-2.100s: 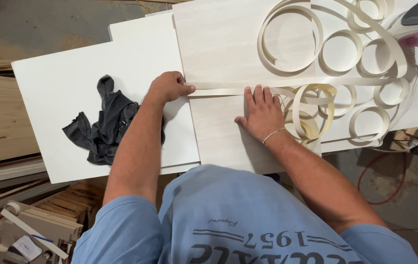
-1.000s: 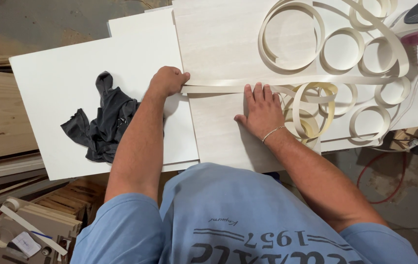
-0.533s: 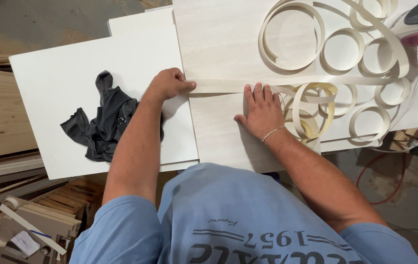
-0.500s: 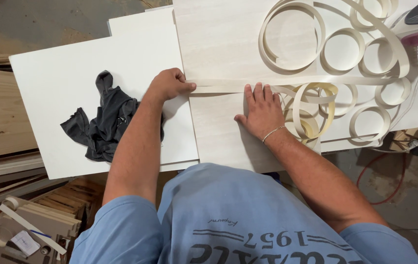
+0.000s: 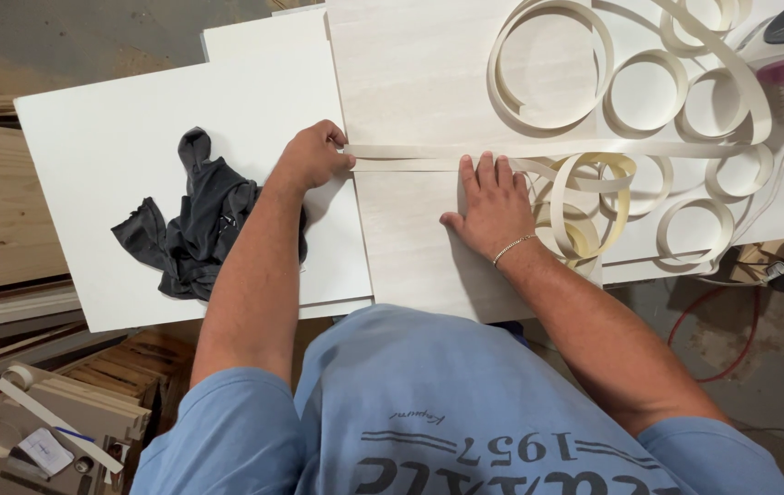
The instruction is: Applying edge banding tape to the edge of a wooden panel
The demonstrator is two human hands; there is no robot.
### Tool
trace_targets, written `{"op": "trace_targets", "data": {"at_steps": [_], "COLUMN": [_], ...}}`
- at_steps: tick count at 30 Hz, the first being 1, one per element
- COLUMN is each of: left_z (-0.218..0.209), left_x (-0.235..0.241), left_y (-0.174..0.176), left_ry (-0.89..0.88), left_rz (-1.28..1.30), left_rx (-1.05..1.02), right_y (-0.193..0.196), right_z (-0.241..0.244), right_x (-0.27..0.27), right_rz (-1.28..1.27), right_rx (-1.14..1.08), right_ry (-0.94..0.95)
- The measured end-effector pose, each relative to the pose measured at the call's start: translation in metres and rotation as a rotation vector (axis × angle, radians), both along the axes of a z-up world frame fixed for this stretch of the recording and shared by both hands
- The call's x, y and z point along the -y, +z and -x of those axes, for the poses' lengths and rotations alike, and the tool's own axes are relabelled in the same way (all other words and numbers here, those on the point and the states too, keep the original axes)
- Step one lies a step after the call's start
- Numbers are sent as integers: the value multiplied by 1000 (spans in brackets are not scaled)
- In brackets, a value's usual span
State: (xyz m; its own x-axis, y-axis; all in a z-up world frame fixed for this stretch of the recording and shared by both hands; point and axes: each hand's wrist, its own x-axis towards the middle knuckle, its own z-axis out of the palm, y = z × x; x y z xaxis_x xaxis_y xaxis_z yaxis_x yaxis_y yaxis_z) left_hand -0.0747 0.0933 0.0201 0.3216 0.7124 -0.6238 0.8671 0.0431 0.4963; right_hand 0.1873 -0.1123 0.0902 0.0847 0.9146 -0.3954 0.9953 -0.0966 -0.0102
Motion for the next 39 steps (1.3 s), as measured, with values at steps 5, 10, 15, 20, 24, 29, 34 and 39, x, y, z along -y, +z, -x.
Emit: {"op": "trace_targets", "data": {"at_steps": [5, 10, 15, 20, 24, 29, 34, 39], "left_z": [0, -1, -8, -16, -17, -18, -17, -39], "left_x": [1, 2, 9, 18, 20, 22, 24, 63], "left_y": [0, 8, 17, 44, 36, 27, 17, 24], "left_ry": [22, 26, 32, 79, 128, 171, 158, 100], "left_rz": [7, -18, -34, -34, -48, -80, -119, -576], "left_rx": [34, 15, -26, -22, -25, -28, -47, -103], "right_y": [0, -2, -1, 0, -2, -6, -8, -8], "right_z": [0, 0, 0, 1, 1, 0, 0, -1], "right_x": [0, 0, 0, 0, 0, 1, 1, 2], "right_rz": [-4, 7, 2, 10, 6, -7, -29, -34], "right_rx": [2, 5, 5, 8, 17, 12, 17, 15], "right_ry": [4, -5, -2, -8, -1, 2, 8, 10]}}
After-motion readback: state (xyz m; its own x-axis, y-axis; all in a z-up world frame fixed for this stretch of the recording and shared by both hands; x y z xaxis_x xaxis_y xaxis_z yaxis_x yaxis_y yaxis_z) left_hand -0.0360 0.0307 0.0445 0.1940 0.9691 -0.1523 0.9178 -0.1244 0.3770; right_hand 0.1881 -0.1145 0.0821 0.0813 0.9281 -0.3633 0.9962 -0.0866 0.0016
